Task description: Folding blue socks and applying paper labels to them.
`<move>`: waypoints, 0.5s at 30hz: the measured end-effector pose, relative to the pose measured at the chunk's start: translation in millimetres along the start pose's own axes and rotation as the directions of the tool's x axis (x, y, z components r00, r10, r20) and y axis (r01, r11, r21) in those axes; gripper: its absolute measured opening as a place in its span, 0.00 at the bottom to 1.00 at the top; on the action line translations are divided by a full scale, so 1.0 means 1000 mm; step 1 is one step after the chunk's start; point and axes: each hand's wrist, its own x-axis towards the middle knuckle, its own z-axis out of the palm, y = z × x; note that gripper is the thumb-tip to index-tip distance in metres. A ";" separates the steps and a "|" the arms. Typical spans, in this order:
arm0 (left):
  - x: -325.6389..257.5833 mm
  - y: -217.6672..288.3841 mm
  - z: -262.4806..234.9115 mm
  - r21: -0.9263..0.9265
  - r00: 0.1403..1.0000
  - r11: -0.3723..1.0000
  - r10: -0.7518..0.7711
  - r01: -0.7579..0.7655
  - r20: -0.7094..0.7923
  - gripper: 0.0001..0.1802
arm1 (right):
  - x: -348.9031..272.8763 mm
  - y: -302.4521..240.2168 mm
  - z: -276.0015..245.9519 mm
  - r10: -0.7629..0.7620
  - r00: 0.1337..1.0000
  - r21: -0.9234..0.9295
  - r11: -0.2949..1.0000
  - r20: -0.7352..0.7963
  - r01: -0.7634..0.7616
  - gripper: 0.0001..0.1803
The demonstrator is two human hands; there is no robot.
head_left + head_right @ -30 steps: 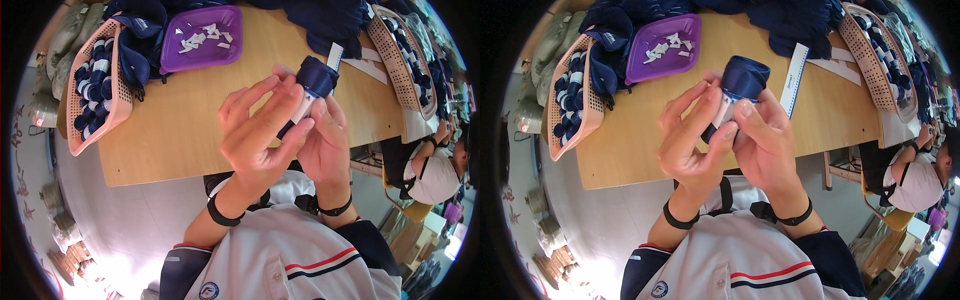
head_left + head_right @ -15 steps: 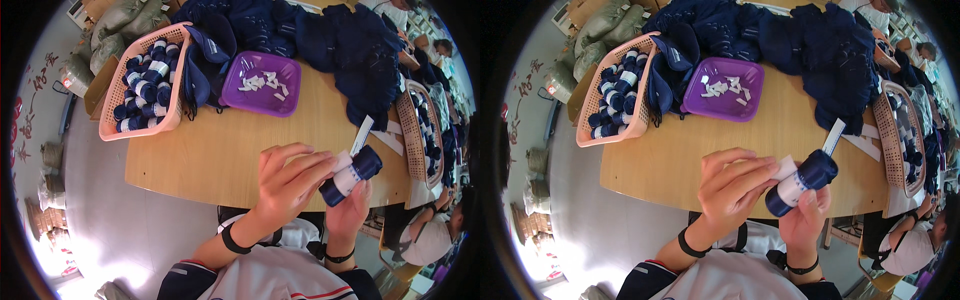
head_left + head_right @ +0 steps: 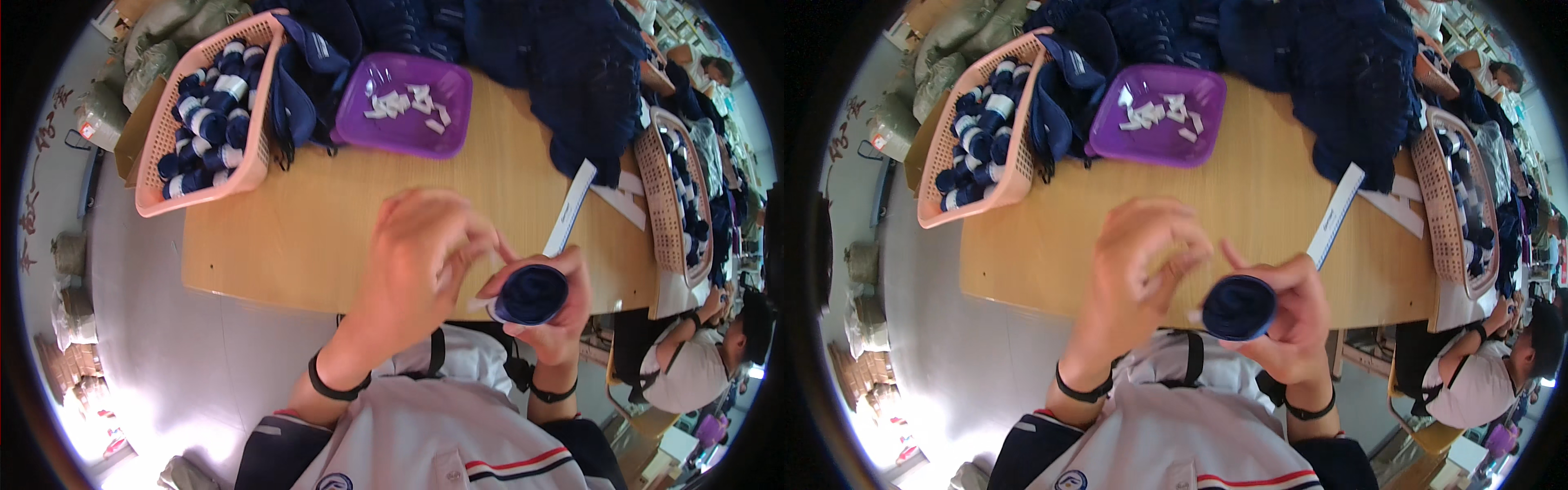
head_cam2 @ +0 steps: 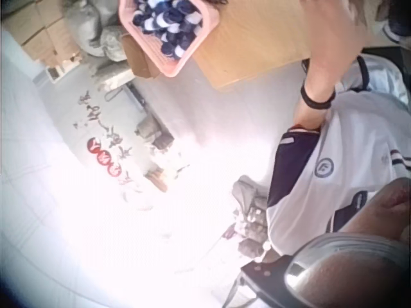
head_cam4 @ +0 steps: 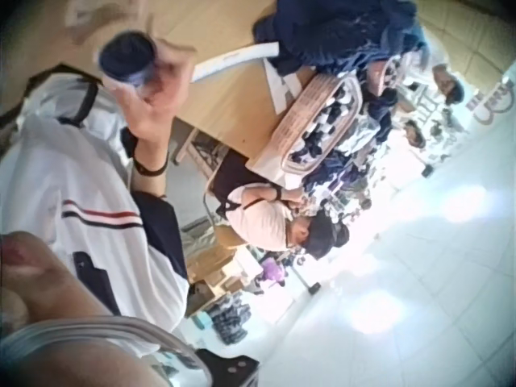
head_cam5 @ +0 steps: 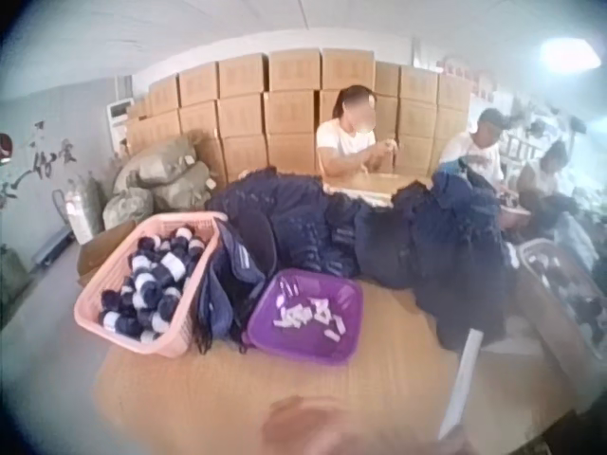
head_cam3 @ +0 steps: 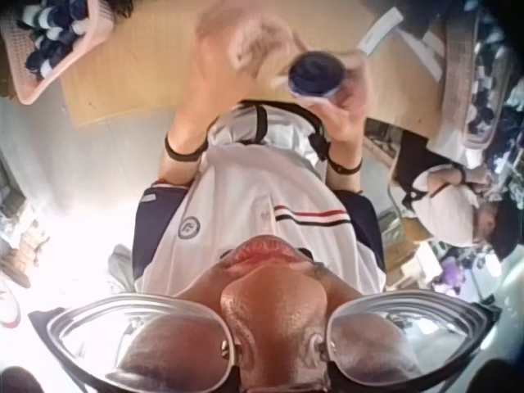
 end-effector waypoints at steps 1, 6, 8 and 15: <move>-0.001 0.000 0.002 -0.007 0.997 0.998 -0.058 0.057 -0.053 0.02 | 0.001 0.000 0.001 0.101 0.992 0.089 0.990 0.077 -0.108 0.30; -0.015 0.001 0.040 -0.135 0.907 0.989 0.002 -0.065 -0.421 0.06 | 0.017 0.006 0.020 0.102 0.970 0.371 0.929 -0.222 -0.013 0.32; -0.023 0.005 0.050 -0.155 0.907 0.971 0.105 -0.182 -0.409 0.06 | 0.016 0.008 0.019 0.121 0.959 0.385 0.923 -0.257 -0.013 0.32; -0.017 0.016 0.054 0.095 0.969 0.971 0.227 -0.218 -0.094 0.05 | 0.014 0.013 0.026 0.310 0.912 0.508 0.850 -0.270 -0.139 0.29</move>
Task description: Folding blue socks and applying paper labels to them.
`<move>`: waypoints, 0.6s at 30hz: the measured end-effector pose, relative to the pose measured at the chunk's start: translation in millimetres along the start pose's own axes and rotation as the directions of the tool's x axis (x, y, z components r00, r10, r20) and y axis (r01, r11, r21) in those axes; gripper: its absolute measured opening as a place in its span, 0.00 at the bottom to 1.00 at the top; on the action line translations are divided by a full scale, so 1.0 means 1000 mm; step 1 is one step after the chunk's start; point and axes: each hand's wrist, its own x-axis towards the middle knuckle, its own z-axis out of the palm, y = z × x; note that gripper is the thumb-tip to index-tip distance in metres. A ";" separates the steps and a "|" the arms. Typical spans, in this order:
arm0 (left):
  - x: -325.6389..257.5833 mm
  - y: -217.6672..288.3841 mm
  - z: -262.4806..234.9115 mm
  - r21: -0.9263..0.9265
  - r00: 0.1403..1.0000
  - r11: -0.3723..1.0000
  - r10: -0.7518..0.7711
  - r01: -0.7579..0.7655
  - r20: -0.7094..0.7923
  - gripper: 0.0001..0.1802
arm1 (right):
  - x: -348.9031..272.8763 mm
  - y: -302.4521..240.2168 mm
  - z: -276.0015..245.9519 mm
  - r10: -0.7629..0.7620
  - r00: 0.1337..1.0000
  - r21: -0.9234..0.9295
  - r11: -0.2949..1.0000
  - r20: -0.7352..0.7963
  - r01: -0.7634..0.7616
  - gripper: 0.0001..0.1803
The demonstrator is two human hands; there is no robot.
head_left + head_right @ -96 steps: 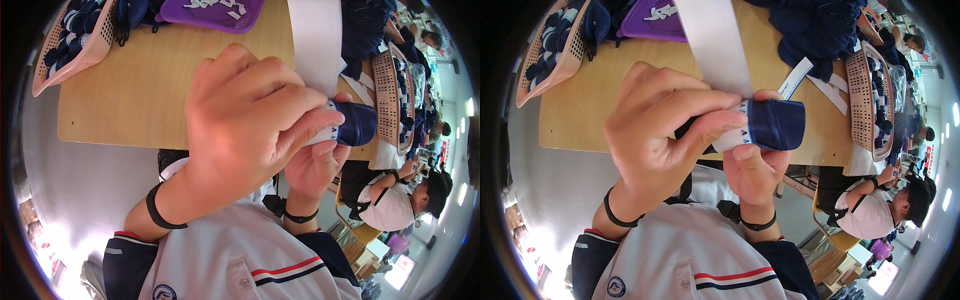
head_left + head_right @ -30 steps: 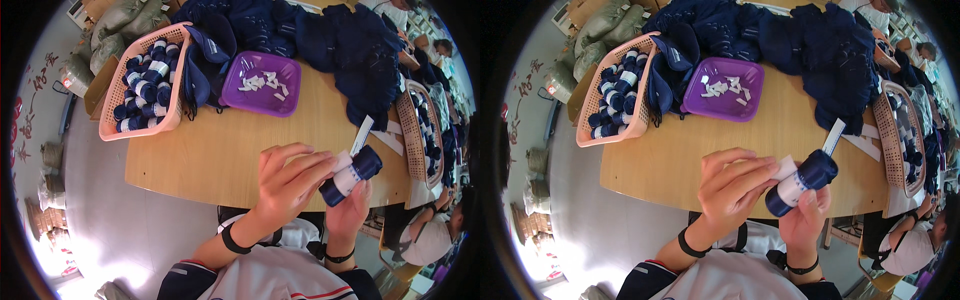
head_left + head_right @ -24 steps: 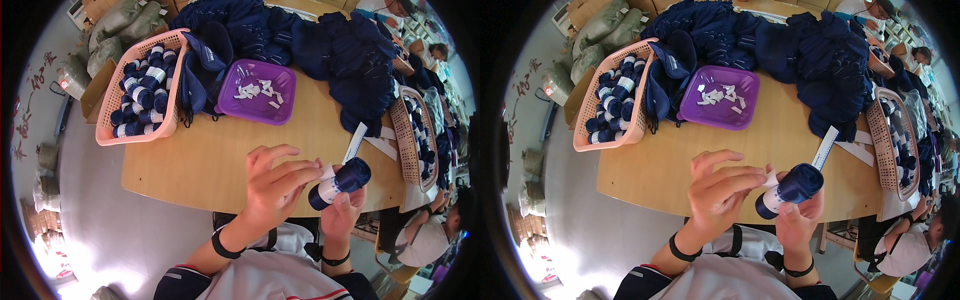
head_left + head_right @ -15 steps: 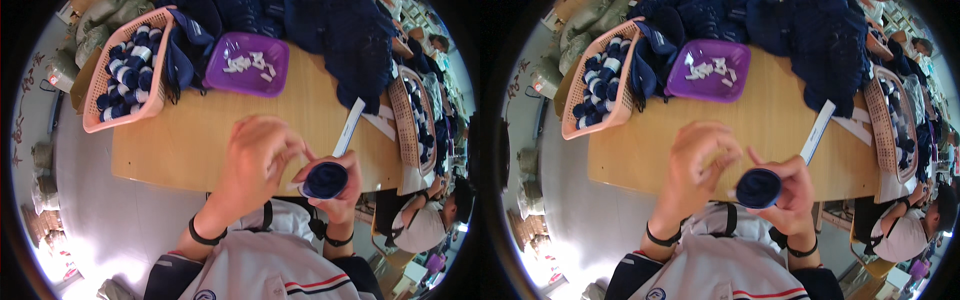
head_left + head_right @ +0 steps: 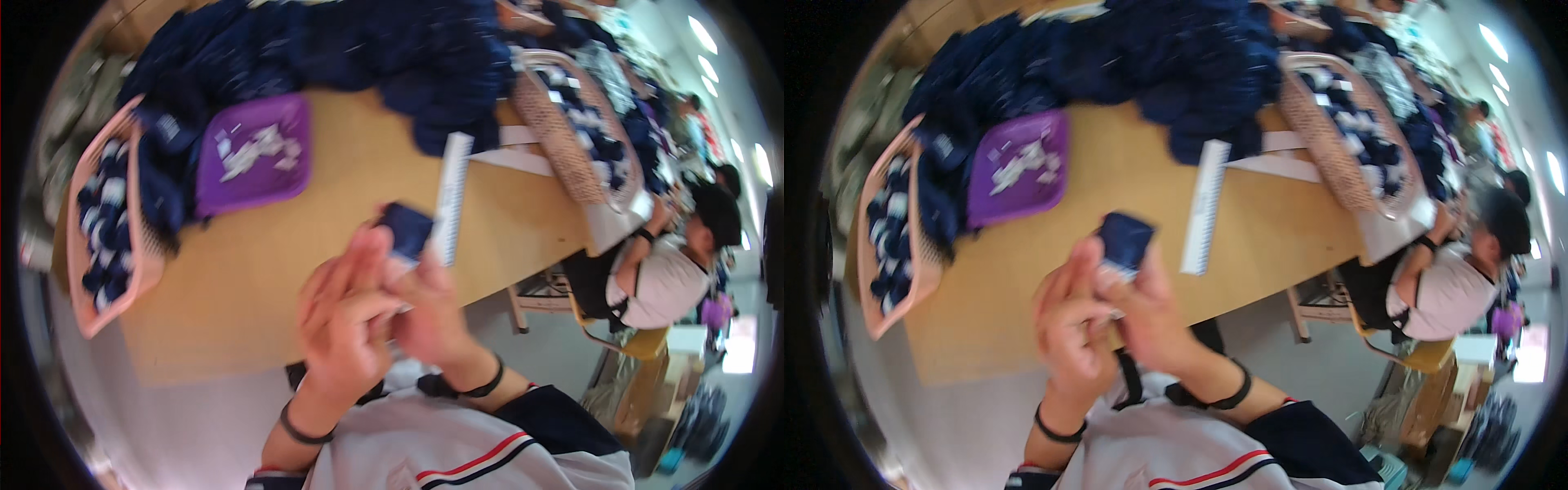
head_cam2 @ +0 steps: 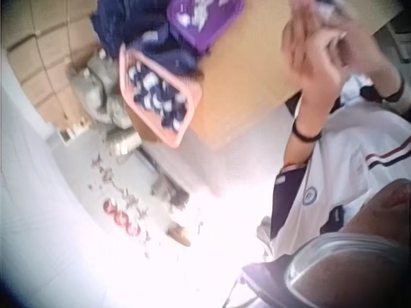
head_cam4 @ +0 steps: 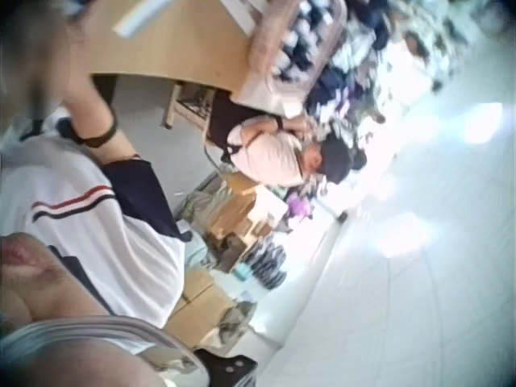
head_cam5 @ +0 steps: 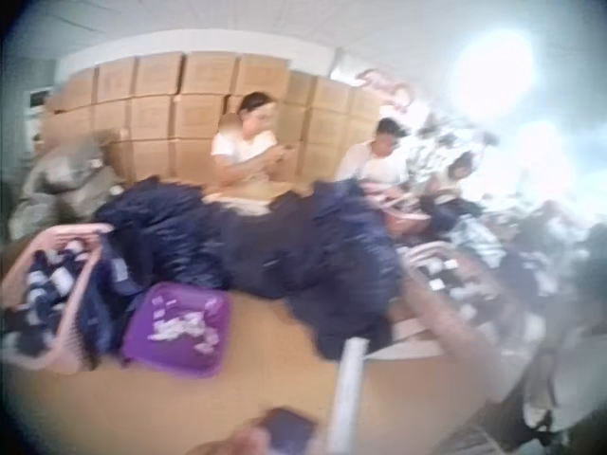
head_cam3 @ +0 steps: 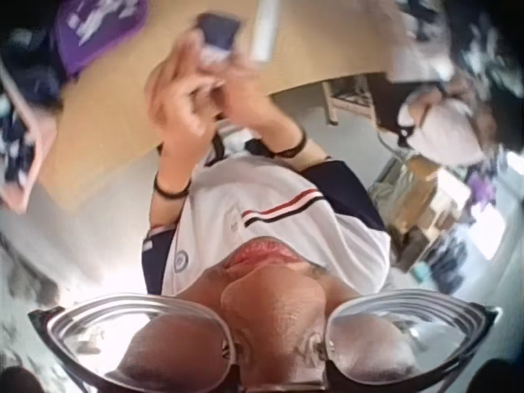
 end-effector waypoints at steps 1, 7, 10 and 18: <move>0.000 -0.002 0.000 0.045 0.999 0.999 0.009 -0.011 0.043 0.06 | 0.001 0.002 -0.002 0.071 0.997 0.095 0.993 0.006 -0.071 0.28; 0.020 0.006 -0.012 0.071 0.951 0.984 0.138 -0.164 0.275 0.05 | 0.007 -0.014 -0.024 -0.072 0.997 0.188 0.980 0.001 0.070 0.31; 0.016 -0.013 -0.015 0.044 0.853 0.981 0.143 -0.190 0.502 0.03 | 0.026 -0.039 -0.048 -0.386 0.917 0.202 0.894 -0.104 0.399 0.28; 0.097 -0.156 -0.069 0.367 0.973 0.925 -0.163 0.093 0.165 0.09 | 0.013 -0.065 -0.046 -0.304 0.953 -0.023 0.953 -0.009 0.303 0.31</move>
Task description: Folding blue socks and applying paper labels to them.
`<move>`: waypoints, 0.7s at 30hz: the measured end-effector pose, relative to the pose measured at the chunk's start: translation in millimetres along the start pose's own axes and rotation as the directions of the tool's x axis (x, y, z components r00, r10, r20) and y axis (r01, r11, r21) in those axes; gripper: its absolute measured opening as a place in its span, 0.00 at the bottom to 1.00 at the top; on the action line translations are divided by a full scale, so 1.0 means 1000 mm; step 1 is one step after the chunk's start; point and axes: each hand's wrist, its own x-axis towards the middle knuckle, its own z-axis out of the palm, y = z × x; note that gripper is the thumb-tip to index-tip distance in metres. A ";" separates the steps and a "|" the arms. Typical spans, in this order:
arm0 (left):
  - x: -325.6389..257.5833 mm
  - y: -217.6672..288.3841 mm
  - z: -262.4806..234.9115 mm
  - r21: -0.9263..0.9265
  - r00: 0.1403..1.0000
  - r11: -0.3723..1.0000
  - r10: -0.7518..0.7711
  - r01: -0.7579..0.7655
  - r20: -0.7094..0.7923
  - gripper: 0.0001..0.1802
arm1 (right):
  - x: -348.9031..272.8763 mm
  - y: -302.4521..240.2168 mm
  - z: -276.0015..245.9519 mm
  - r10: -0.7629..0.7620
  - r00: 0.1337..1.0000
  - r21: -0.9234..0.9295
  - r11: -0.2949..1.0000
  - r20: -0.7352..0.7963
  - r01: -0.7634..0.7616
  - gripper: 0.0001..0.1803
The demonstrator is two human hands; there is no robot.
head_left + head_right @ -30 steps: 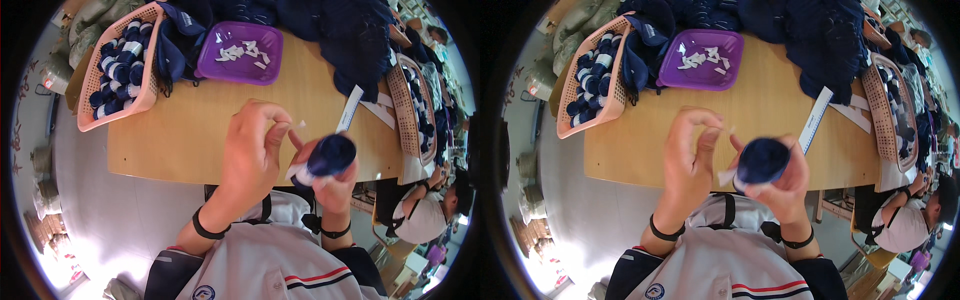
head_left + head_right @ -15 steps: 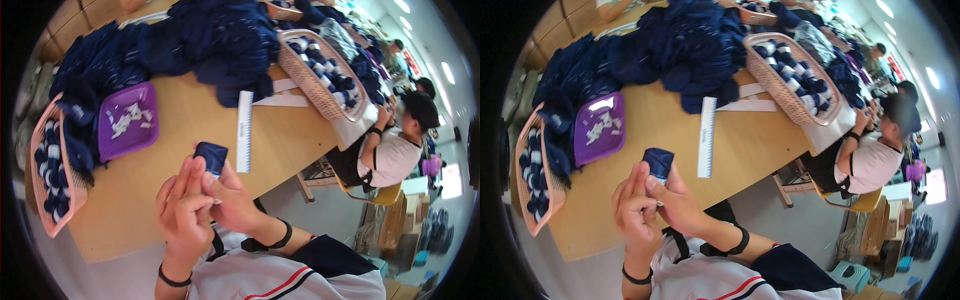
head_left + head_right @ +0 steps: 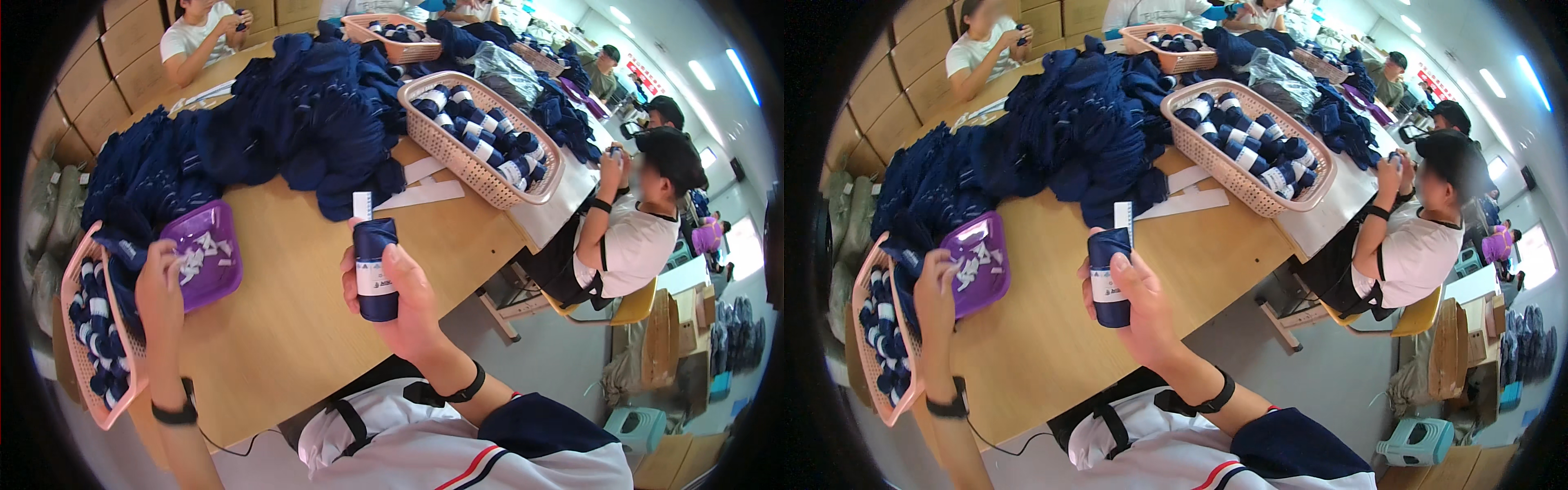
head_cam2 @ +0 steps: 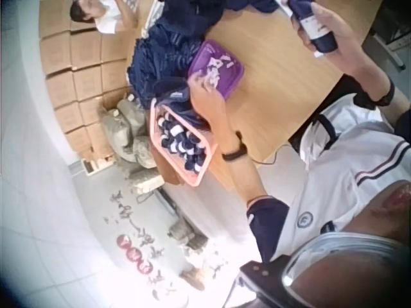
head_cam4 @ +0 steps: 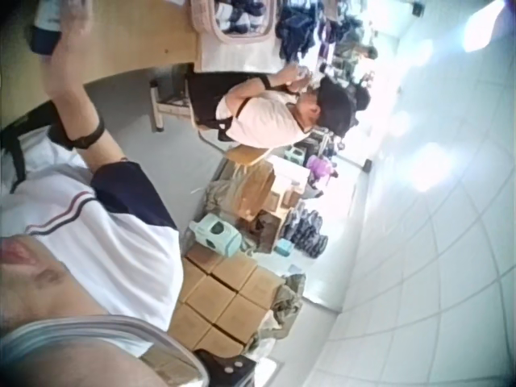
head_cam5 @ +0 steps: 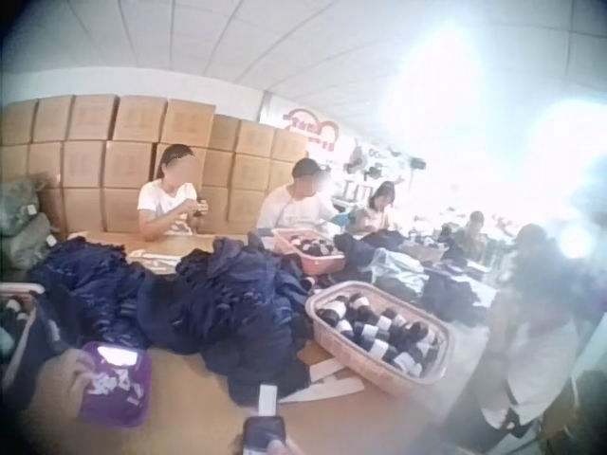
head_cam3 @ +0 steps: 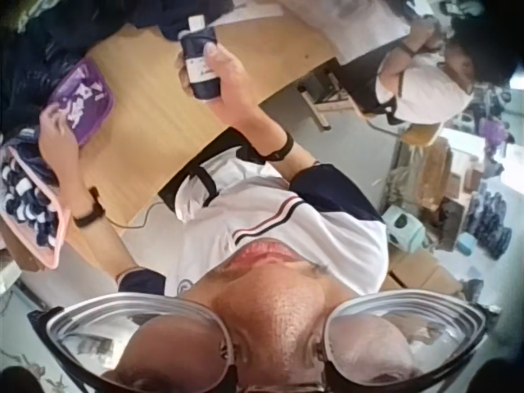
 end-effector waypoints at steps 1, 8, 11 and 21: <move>0.003 -0.033 0.010 -0.028 0.997 0.998 0.063 -0.062 0.048 0.12 | -0.002 0.005 0.002 0.064 0.998 0.027 0.998 0.026 -0.064 0.31; -0.027 0.068 -0.007 0.050 0.931 0.931 0.363 -0.361 -0.040 0.26 | -0.019 0.012 0.001 0.368 0.923 0.280 0.880 0.108 -0.384 0.25; -0.049 0.122 -0.034 -0.538 0.722 0.633 0.689 -0.556 0.064 0.25 | -0.041 0.020 0.013 0.440 0.865 0.229 0.841 0.240 -0.491 0.24; -0.099 0.057 -0.111 -0.039 0.835 0.837 0.548 -0.546 0.056 0.19 | -0.052 0.068 0.046 0.728 0.512 -0.431 0.684 0.457 -0.588 0.31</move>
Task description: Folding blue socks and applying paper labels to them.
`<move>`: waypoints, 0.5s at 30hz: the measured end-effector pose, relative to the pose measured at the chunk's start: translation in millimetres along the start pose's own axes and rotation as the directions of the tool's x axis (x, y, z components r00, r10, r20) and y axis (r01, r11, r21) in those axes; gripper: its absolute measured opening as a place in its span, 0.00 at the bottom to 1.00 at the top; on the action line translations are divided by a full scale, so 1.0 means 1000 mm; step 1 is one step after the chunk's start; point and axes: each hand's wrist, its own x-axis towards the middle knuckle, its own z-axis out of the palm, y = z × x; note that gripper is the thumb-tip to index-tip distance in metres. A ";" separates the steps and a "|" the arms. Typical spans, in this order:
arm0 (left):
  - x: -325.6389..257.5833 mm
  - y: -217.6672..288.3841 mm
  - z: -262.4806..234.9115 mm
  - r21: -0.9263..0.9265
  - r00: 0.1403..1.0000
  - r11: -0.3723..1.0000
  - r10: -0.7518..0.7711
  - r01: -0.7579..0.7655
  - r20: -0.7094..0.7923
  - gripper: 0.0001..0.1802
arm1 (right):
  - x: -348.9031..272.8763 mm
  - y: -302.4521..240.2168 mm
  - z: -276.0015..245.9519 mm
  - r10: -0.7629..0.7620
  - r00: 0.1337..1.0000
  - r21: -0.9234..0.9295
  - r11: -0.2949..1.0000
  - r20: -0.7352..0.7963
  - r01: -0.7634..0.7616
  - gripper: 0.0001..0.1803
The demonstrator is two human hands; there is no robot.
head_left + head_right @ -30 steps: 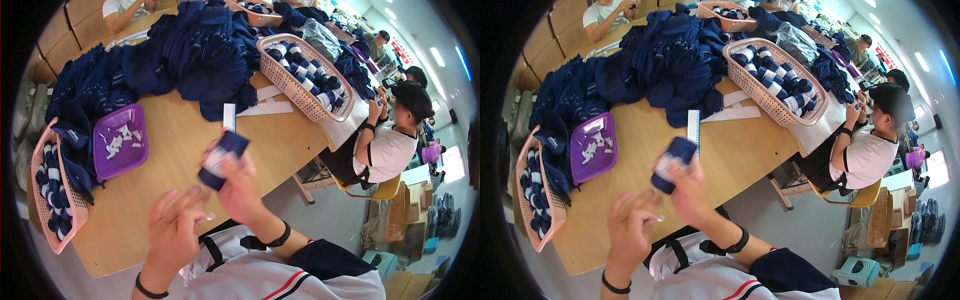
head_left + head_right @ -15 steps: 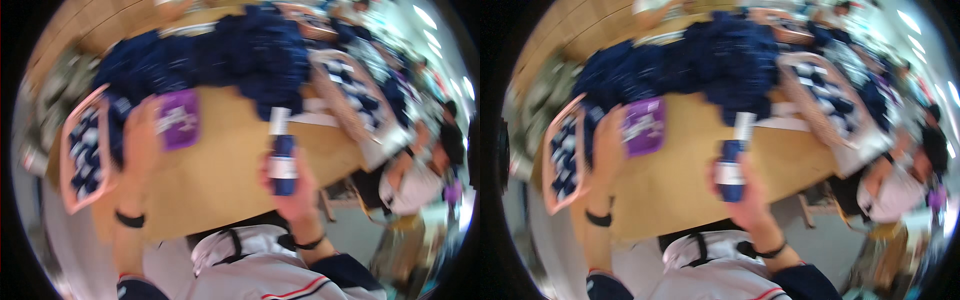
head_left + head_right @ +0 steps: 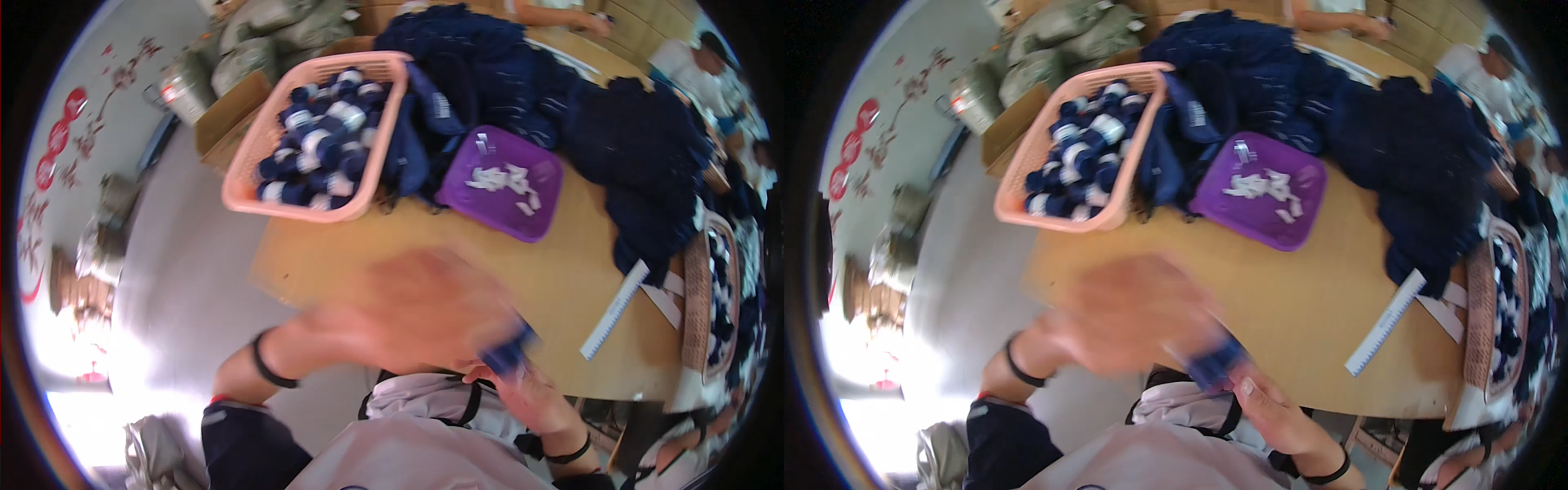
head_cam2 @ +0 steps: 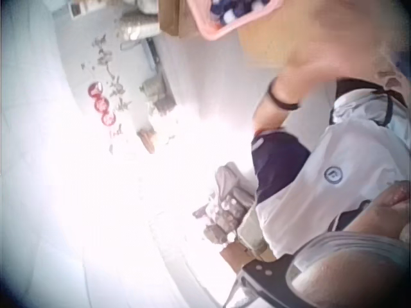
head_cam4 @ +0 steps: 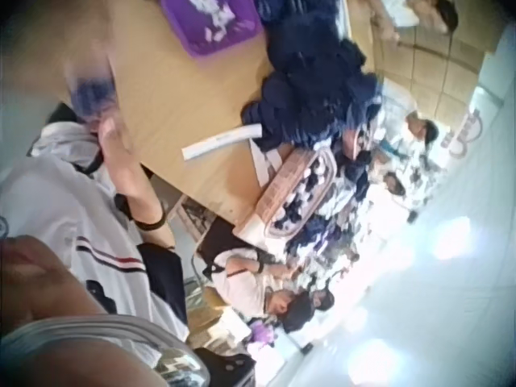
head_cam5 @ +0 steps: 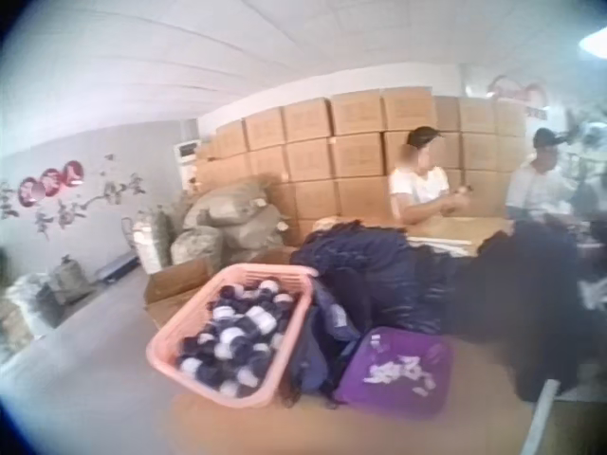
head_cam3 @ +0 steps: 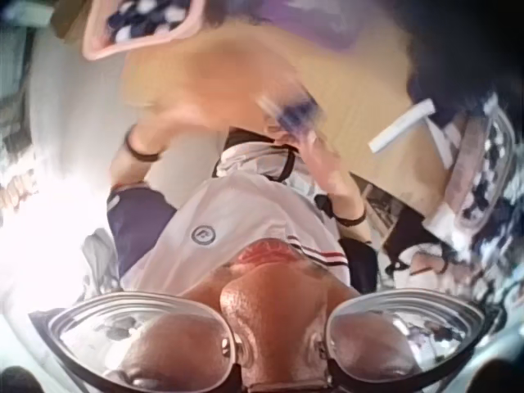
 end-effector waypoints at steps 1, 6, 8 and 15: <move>-0.029 -0.029 -0.009 0.294 0.996 0.952 -0.073 0.085 -0.051 0.20 | 0.004 -0.021 -0.003 -0.019 0.998 -0.018 1.000 -0.055 0.018 0.31; -0.096 -0.169 -0.096 0.361 0.621 0.510 -0.573 0.781 -0.535 0.25 | 0.027 -0.147 -0.035 -0.286 0.957 -0.575 0.792 -0.050 0.207 0.25; -0.151 -0.220 -0.110 0.390 0.564 0.409 -0.643 0.825 -0.519 0.28 | 0.069 -0.194 -0.057 -0.427 0.904 -0.784 0.571 -0.033 0.242 0.24; -0.127 -0.209 -0.090 0.188 0.458 0.418 -0.838 0.889 -0.299 0.36 | 0.271 -0.280 -0.237 -0.610 0.789 -0.997 0.015 -0.071 -0.078 0.21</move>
